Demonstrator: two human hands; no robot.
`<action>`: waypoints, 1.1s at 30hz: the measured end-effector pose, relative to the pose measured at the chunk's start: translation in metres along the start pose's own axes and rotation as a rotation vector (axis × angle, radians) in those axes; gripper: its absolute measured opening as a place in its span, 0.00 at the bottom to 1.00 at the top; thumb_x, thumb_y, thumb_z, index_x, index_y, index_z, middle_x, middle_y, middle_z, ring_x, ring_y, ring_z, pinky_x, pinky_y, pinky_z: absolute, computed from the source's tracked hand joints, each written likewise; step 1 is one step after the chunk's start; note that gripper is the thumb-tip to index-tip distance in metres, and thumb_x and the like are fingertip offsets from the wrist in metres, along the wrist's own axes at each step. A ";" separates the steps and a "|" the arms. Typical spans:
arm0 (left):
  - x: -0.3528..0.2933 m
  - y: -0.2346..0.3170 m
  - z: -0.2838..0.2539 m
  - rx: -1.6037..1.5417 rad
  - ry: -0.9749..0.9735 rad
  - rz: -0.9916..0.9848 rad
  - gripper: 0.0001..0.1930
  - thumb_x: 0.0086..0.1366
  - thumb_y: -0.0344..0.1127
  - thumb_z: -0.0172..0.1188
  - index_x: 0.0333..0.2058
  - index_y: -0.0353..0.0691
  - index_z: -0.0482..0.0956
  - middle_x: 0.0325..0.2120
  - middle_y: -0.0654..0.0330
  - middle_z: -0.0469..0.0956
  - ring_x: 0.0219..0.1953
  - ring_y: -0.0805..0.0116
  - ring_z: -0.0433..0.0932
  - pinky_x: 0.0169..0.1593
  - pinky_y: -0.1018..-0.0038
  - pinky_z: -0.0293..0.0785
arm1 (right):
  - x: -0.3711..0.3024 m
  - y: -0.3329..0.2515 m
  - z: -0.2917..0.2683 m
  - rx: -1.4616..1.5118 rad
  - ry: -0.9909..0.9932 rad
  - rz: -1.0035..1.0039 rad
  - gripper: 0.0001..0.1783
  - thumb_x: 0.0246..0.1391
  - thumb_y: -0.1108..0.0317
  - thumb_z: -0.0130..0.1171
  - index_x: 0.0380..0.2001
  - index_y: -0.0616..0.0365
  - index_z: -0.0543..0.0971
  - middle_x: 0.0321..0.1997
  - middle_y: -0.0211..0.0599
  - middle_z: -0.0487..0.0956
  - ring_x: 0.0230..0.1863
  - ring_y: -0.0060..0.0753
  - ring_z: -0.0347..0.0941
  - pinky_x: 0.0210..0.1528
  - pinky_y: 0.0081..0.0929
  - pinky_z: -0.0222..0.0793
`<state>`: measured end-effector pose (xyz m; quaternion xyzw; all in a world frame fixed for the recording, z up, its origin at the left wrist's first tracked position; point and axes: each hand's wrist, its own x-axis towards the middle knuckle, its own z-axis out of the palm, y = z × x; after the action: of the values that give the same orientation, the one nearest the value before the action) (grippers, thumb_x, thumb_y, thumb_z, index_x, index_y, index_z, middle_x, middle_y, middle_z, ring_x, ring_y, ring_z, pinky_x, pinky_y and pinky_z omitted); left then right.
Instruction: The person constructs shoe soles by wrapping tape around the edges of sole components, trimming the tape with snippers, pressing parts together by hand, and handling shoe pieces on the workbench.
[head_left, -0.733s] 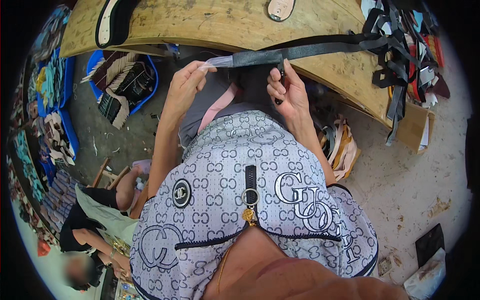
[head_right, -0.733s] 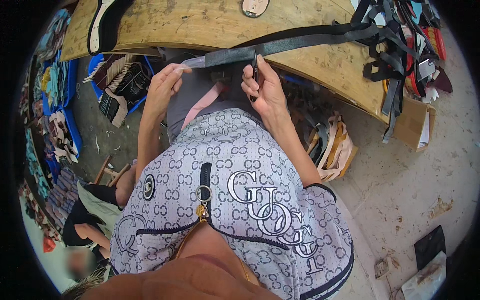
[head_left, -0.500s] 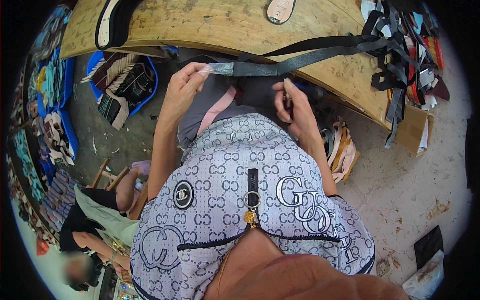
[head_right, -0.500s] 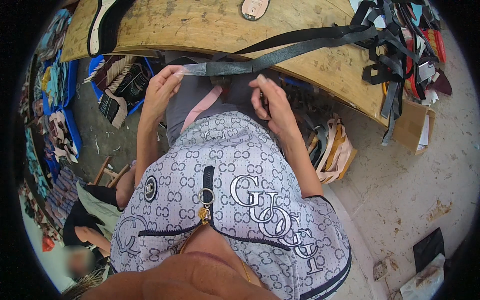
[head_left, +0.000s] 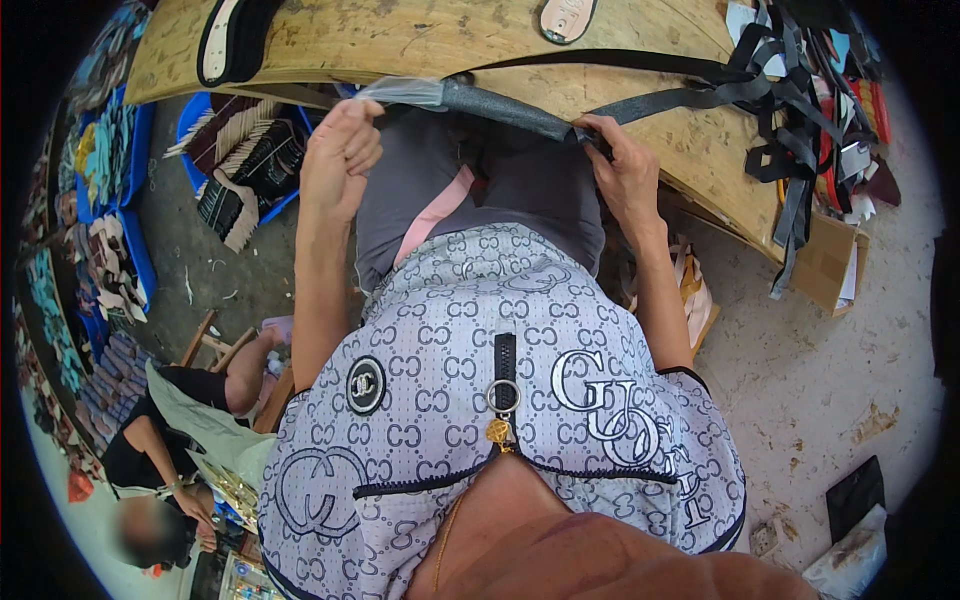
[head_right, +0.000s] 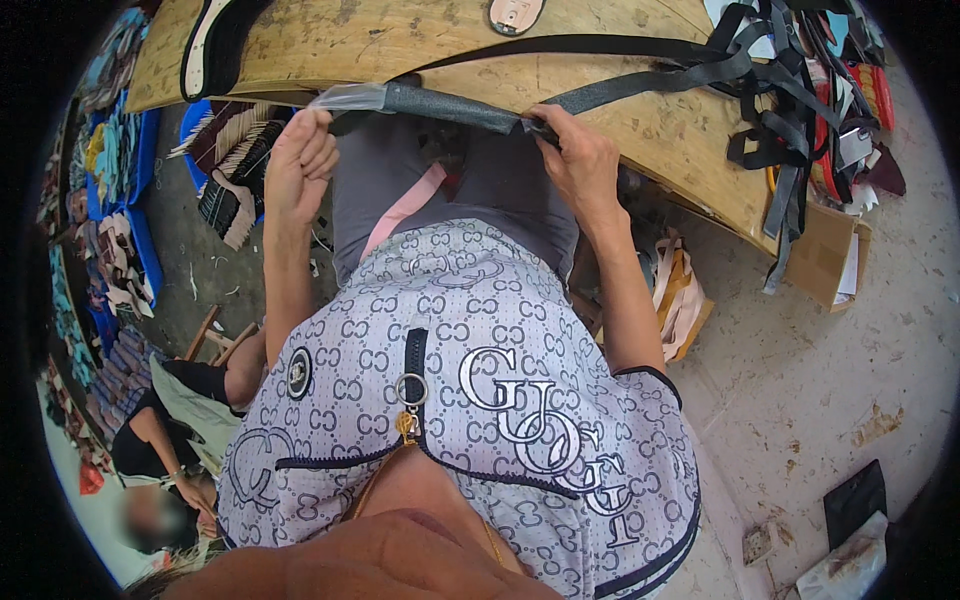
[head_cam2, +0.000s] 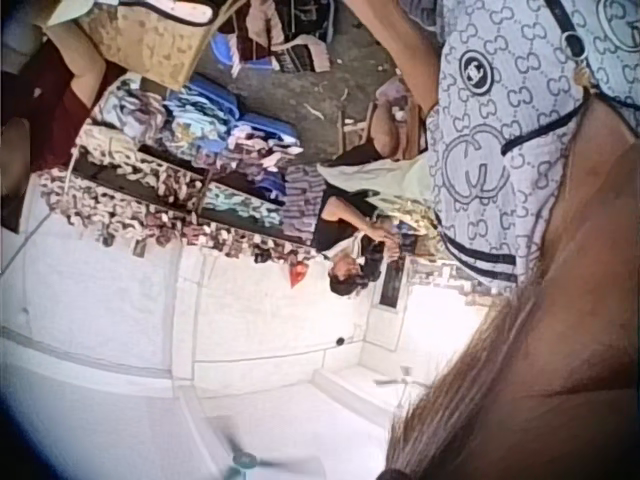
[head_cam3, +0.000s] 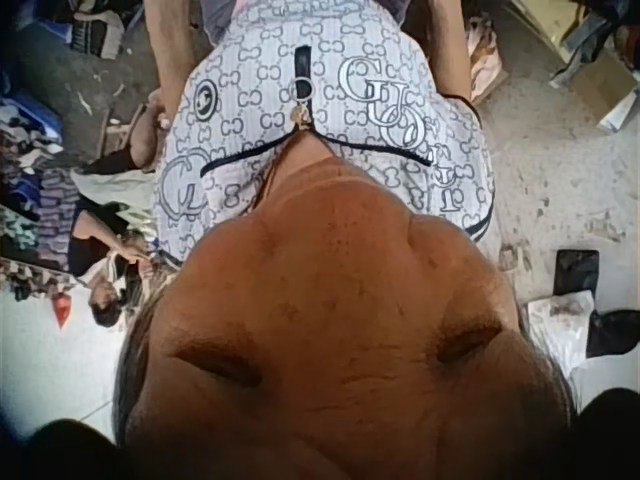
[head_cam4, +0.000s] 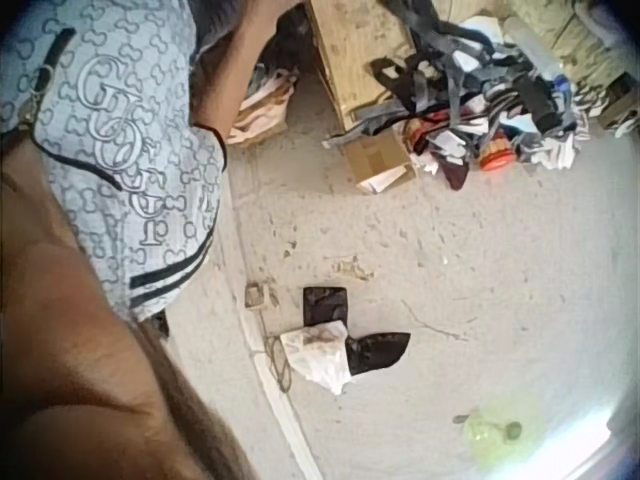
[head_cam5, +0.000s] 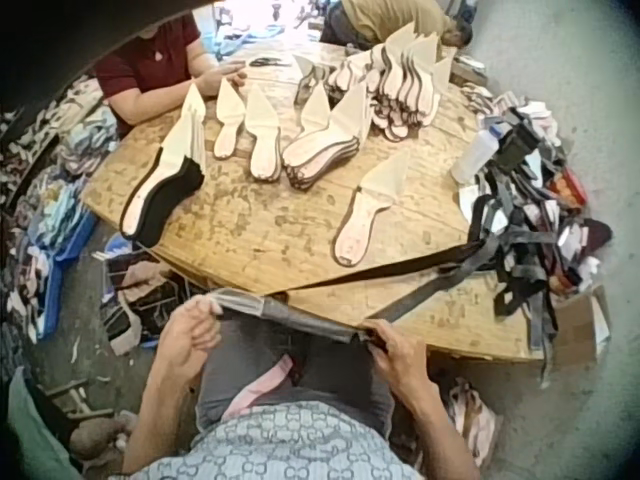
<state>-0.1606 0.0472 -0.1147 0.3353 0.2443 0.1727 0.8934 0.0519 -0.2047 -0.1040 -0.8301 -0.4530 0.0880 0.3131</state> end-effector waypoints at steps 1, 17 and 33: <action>0.003 0.001 -0.004 -0.002 -0.024 -0.023 0.11 0.68 0.34 0.49 0.35 0.33 0.76 0.14 0.73 0.60 0.17 0.84 0.54 0.22 0.83 0.48 | -0.001 0.001 0.000 0.032 0.022 -0.008 0.17 0.42 0.77 0.61 0.39 0.54 0.77 0.36 0.39 0.80 0.36 0.44 0.78 0.35 0.33 0.73; 0.035 -0.071 0.112 0.929 -0.420 -0.056 0.16 0.62 0.42 0.58 0.37 0.32 0.76 0.23 0.62 0.75 0.29 0.76 0.71 0.35 0.77 0.67 | -0.024 -0.015 -0.019 0.095 0.097 -0.052 0.23 0.43 0.78 0.61 0.47 0.56 0.75 0.38 0.40 0.79 0.38 0.40 0.78 0.40 0.28 0.73; 0.003 -0.066 0.098 0.843 -0.364 -0.146 0.14 0.61 0.37 0.59 0.38 0.31 0.77 0.25 0.66 0.77 0.28 0.81 0.71 0.34 0.81 0.67 | -0.051 -0.054 0.004 1.419 -0.141 0.764 0.14 0.61 0.60 0.52 0.44 0.58 0.70 0.24 0.32 0.76 0.16 0.13 0.61 0.16 0.11 0.50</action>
<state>-0.0942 -0.0494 -0.0965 0.6758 0.1554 -0.0667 0.7175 -0.0170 -0.2231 -0.0815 -0.5237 0.0068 0.5075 0.6842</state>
